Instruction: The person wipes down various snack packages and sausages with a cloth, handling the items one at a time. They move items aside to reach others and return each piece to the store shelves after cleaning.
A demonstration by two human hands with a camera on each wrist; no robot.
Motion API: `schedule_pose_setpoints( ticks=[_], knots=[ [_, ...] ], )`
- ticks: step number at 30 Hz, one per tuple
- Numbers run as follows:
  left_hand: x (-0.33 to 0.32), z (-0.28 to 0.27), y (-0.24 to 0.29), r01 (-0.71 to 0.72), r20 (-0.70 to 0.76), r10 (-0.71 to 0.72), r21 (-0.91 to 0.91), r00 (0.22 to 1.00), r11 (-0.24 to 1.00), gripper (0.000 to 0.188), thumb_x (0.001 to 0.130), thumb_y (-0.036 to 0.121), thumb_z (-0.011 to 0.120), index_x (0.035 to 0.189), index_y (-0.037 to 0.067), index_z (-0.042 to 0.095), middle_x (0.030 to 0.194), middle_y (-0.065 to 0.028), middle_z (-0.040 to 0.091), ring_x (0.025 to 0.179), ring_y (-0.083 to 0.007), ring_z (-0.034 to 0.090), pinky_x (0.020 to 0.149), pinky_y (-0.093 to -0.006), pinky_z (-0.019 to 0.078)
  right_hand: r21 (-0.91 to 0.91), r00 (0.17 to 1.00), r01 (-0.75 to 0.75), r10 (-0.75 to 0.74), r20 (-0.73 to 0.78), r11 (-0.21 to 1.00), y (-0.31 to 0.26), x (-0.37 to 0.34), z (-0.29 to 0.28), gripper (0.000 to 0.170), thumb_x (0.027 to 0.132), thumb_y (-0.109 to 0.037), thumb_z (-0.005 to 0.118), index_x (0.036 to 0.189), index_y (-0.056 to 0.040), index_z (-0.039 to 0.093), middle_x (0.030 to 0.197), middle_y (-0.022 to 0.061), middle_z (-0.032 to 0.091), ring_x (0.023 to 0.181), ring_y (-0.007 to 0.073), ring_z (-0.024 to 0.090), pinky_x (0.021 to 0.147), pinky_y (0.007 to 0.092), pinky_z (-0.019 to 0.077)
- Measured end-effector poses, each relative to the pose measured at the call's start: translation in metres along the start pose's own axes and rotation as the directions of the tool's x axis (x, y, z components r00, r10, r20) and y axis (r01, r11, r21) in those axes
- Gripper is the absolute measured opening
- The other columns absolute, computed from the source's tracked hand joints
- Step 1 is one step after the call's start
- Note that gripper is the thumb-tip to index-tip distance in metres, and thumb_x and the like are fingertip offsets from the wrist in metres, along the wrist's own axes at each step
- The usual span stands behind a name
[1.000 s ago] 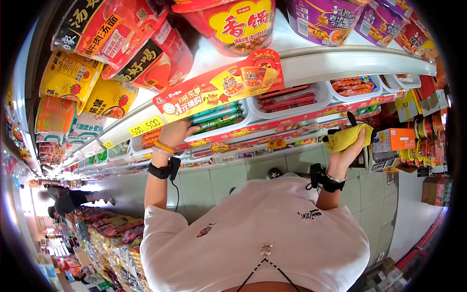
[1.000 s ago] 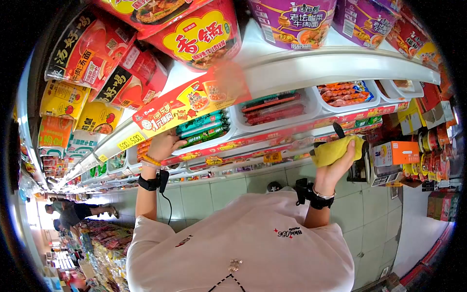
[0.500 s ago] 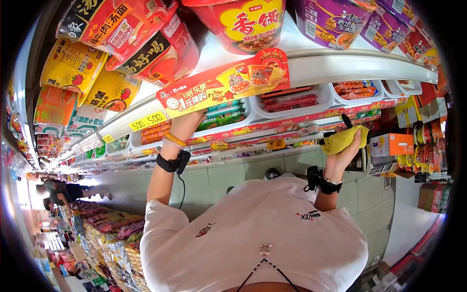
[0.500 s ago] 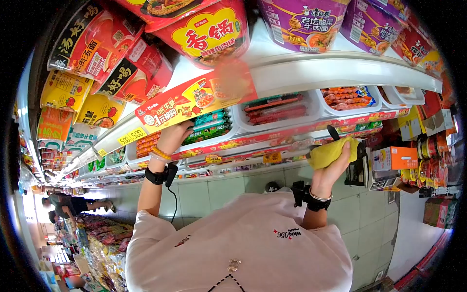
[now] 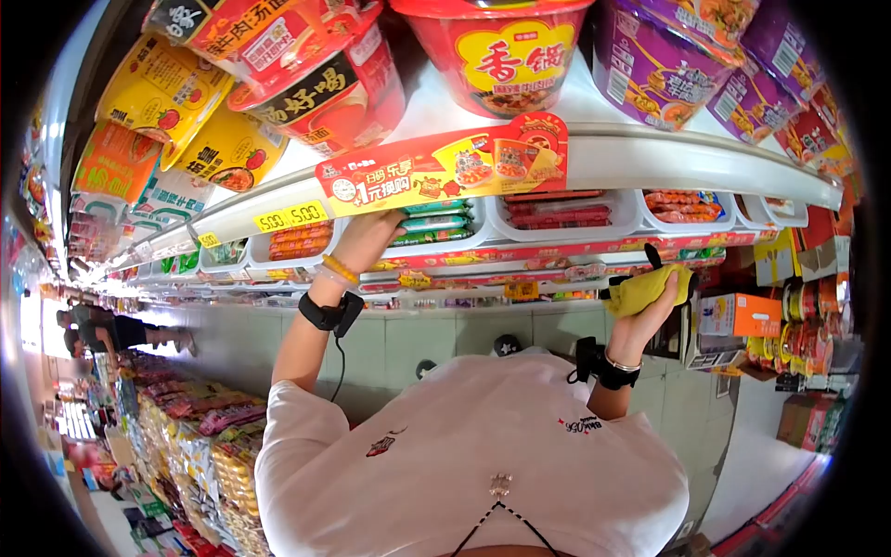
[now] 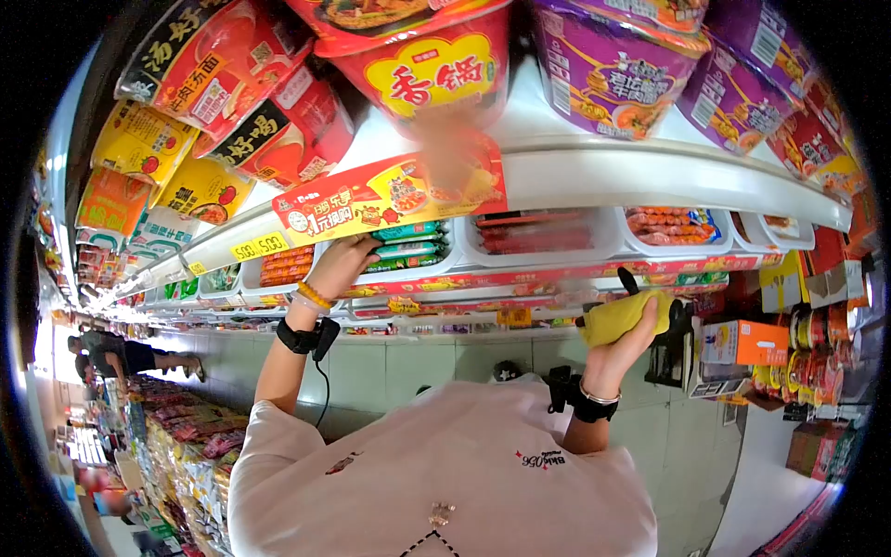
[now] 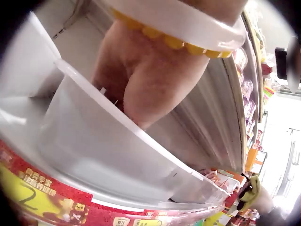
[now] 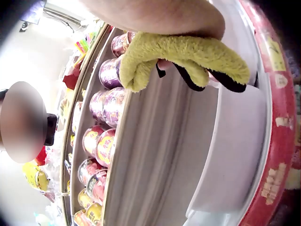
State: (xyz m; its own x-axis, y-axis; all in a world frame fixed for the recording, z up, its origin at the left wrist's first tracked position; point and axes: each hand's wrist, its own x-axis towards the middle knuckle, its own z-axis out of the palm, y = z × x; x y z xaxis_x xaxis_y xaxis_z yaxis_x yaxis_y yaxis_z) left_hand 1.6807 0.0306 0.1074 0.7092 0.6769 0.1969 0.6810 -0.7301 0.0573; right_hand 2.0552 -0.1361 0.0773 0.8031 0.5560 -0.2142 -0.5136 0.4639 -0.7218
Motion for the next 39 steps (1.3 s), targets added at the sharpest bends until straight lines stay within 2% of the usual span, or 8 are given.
schedule_pose_setpoints(
  ticks=[7, 13, 16, 20, 27, 32, 36, 39],
  knots=[
    [-0.009, -0.009, 0.021, 0.147, -0.158, -0.121, 0.167, 0.98, 0.975, 0.026, 0.076, 0.019, 0.069, 0.097, 0.008, 0.058, 0.09, -0.0093, 0.061, 0.086, -0.0288, 0.06, 0.078, -0.0391, 0.0456, -0.028, 1.0, -0.004, 0.004, 0.005, 1.0, 0.006, -0.003, 0.006, 0.029, 0.092, -0.033, 0.053, 0.111, -0.0107, 0.05, 0.092, 0.0029, 0.056, 0.077, 0.0146, 0.056, 0.069, 0.0309, 0.0496],
    [-0.032, -0.054, 0.065, 0.175, -0.419, -0.13, 0.07, 0.899, 0.982, 0.032, 0.067, 0.008, 0.074, 0.094, 0.006, 0.057, 0.09, -0.008, 0.062, 0.078, -0.0282, 0.06, 0.067, -0.0363, 0.0477, -0.102, 0.925, -0.204, 0.226, 0.305, 0.974, 0.027, -0.009, 0.004, 0.034, 0.094, -0.04, 0.047, 0.115, -0.0128, 0.049, 0.093, 0.0043, 0.058, 0.079, 0.0176, 0.058, 0.069, 0.034, 0.0504],
    [-0.048, -0.062, 0.084, 0.19, -0.523, -0.162, 0.0, 0.837, 0.982, 0.033, 0.065, 0.006, 0.072, 0.096, 0.007, 0.06, 0.092, -0.0063, 0.06, 0.068, -0.0249, 0.059, 0.055, -0.0337, 0.0466, -0.094, 0.736, -0.428, 0.407, 0.541, 0.899, 0.044, -0.024, 0.011, 0.051, 0.093, -0.052, 0.044, 0.127, -0.0148, 0.042, 0.115, 0.0061, 0.055, 0.103, 0.0225, 0.056, 0.09, 0.0415, 0.0476],
    [-0.07, -0.072, 0.119, 0.277, -0.546, -0.297, -0.12, 0.784, 0.953, 0.036, 0.062, -0.002, 0.074, 0.095, 0.005, 0.062, 0.09, -0.0082, 0.061, 0.072, -0.0269, 0.062, 0.058, -0.0335, 0.0503, -0.2, 0.542, -0.482, 0.469, 0.697, 0.853, 0.052, -0.067, 0.053, 0.083, 0.083, -0.069, 0.042, 0.14, -0.0108, 0.028, 0.131, 0.0144, 0.047, 0.113, 0.0265, 0.052, 0.093, 0.0414, 0.0444],
    [-0.094, -0.065, 0.17, 0.391, -0.588, -0.418, -0.181, 0.693, 0.903, 0.031, 0.062, 0.001, 0.075, 0.09, 0.004, 0.062, 0.089, -0.0093, 0.062, 0.073, -0.0263, 0.063, 0.058, -0.0328, 0.0511, -0.315, 0.104, -0.641, 0.486, 0.868, 0.7, 0.072, -0.124, 0.095, 0.094, 0.08, -0.065, 0.052, 0.146, -0.0111, 0.013, 0.137, 0.0146, 0.039, 0.12, 0.0256, 0.047, 0.101, 0.0422, 0.0373],
    [-0.096, -0.051, 0.2, 0.382, -0.504, -0.555, -0.411, 0.661, 0.828, 0.051, 0.064, 0.004, 0.076, 0.109, 0.002, 0.053, 0.1, -0.0137, 0.061, 0.085, -0.0287, 0.062, 0.071, -0.0357, 0.0503, -0.385, 0.038, -0.61, 0.51, 0.859, 0.693, 0.078, -0.133, 0.098, 0.067, 0.089, -0.048, 0.054, 0.138, -0.0113, 0.027, 0.119, 0.0133, 0.052, 0.114, 0.0252, 0.051, 0.101, 0.042, 0.0384],
    [-0.099, -0.052, 0.208, 0.464, -0.435, -0.756, -0.604, 0.488, 0.648, 0.057, 0.072, 0.022, 0.077, 0.118, 0.005, 0.05, 0.101, -0.0138, 0.061, 0.08, -0.0283, 0.062, 0.062, -0.0335, 0.049, -0.312, 0.074, -0.718, 0.514, 0.854, 0.622, 0.078, -0.13, 0.104, 0.046, 0.093, -0.042, 0.051, 0.127, -0.0146, 0.037, 0.114, 0.0073, 0.052, 0.112, 0.024, 0.051, 0.1, 0.0412, 0.0389],
    [-0.116, -0.056, 0.206, 0.643, -0.048, -0.819, -0.595, 0.571, 0.483, 0.057, 0.077, 0.026, 0.073, 0.125, 0.009, 0.047, 0.106, -0.0151, 0.062, 0.08, -0.0262, 0.063, 0.063, -0.0326, 0.0487, -0.261, 0.026, -0.777, 0.443, 0.896, 0.573, 0.075, -0.127, 0.111, 0.044, 0.094, -0.045, 0.045, 0.129, -0.0184, 0.036, 0.11, 0.0038, 0.049, 0.113, 0.0249, 0.048, 0.11, 0.0429, 0.0282]
  ],
)
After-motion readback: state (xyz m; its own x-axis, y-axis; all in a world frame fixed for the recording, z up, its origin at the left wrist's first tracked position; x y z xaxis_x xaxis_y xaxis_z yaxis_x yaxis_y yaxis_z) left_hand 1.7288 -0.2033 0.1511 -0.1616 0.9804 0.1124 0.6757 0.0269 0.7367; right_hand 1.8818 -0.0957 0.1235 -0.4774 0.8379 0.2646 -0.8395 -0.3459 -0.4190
